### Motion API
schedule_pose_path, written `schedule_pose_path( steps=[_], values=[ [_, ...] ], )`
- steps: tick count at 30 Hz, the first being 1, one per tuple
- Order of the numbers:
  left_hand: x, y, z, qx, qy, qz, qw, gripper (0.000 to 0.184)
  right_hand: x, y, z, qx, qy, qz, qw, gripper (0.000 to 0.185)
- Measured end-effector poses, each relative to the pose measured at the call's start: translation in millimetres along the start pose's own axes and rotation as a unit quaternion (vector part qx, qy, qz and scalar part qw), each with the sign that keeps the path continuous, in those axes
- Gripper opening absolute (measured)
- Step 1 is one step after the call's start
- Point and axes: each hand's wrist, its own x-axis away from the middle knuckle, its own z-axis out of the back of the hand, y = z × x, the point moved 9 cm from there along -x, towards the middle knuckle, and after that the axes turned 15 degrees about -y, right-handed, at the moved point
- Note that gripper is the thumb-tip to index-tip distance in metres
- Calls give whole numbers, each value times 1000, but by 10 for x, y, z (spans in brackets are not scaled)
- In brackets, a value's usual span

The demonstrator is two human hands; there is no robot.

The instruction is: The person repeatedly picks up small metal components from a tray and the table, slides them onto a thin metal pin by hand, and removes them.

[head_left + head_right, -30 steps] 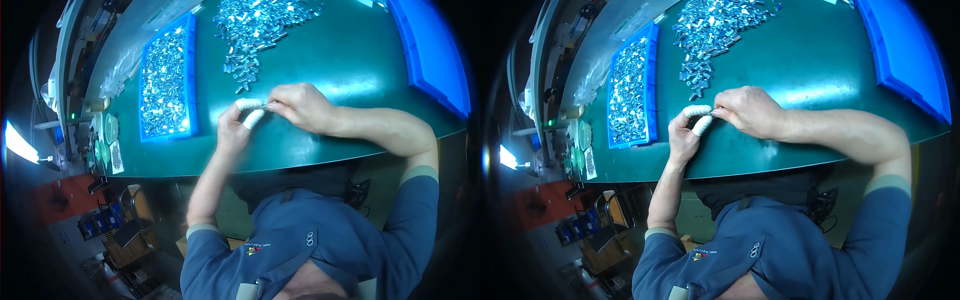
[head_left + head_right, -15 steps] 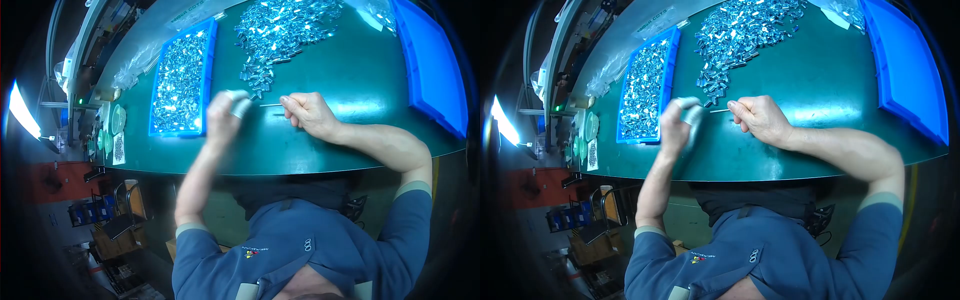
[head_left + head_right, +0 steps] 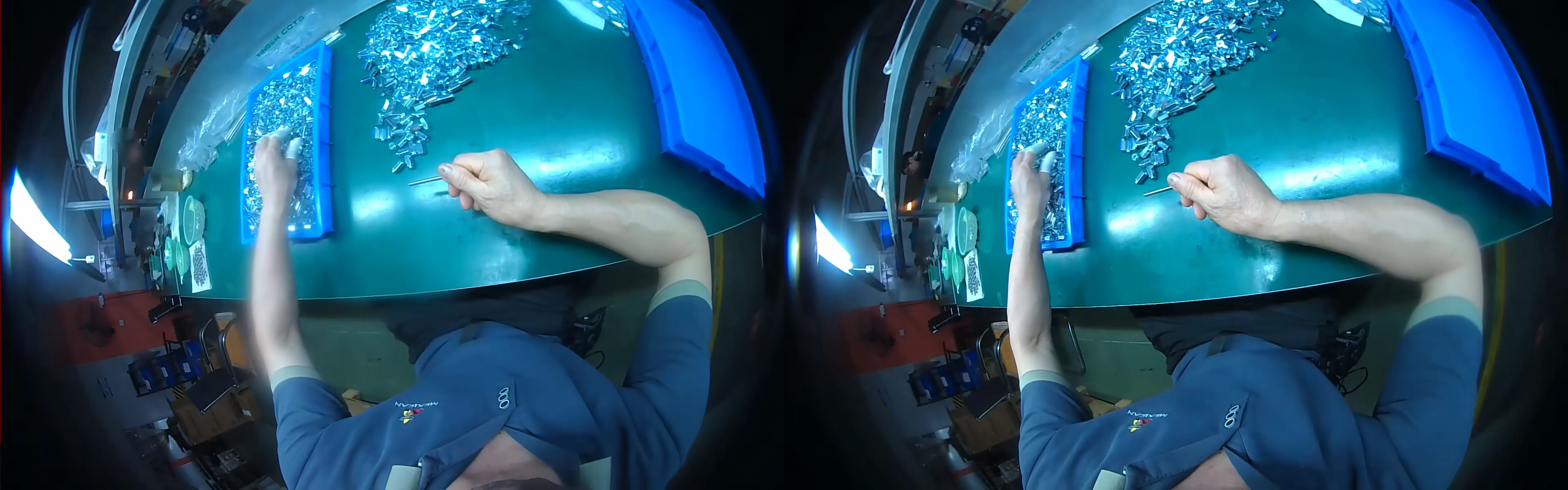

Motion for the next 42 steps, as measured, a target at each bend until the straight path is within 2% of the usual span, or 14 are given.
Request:
schedule_pose_path(
  steps=[2, 4, 6, 8, 10, 12, 17, 21, 24, 26, 28, 34, 37, 42],
  values=[
    [-3, -211, 58, -51, 38, 28, 998, 28, 4, 6, 9, -11, 2, -2, 1000, 44],
    [47, -36, 228, -86, 62, 17, 994, 27, -4, 12, 0, -24, 1, 0, 1000, 43],
    [121, 355, 253, 6, 75, -54, 996, 27, -11, 26, 6, -26, -6, -9, 1000, 42],
    [279, 845, 84, 124, 26, -119, 985, 23, -15, 25, 20, -25, 3, -11, 1000, 40],
    [428, 1359, -82, 154, -69, -166, 972, 28, -24, 72, 50, -20, 15, -17, 1000, 37],
    [557, 1557, -249, 226, -100, -145, 958, 29, -35, 24, 137, 22, 66, 37, 997, 34],
    [702, 1599, -260, 319, -59, -152, 934, 18, -39, 3, 143, 37, 56, 16, 998, 27],
    [763, 1740, -147, 376, -47, -151, 913, 21, -51, 16, 124, 71, 41, 7, 997, 25],
    [783, 1898, -80, 344, -38, -198, 917, 22, -29, -53, 115, 120, 65, 51, 989, 30],
    [794, 1940, -73, 325, -32, -206, 923, 21, -32, -42, 99, 127, 54, 45, 989, 32],
    [803, 2012, -72, 352, -38, -237, 905, 21, -36, -47, 76, 134, 43, 39, 989, 33],
    [807, 1951, -168, 374, -5, -210, 903, 22, -72, -50, -5, 193, 32, 44, 980, 36],
    [811, 1938, -139, 378, -2, -213, 901, 25, -99, -54, -15, 174, 25, 27, 984, 38],
    [827, 1847, -35, 344, -4, -205, 916, 24, -69, 61, 6, 33, -7, -40, 999, 44]
  ],
)
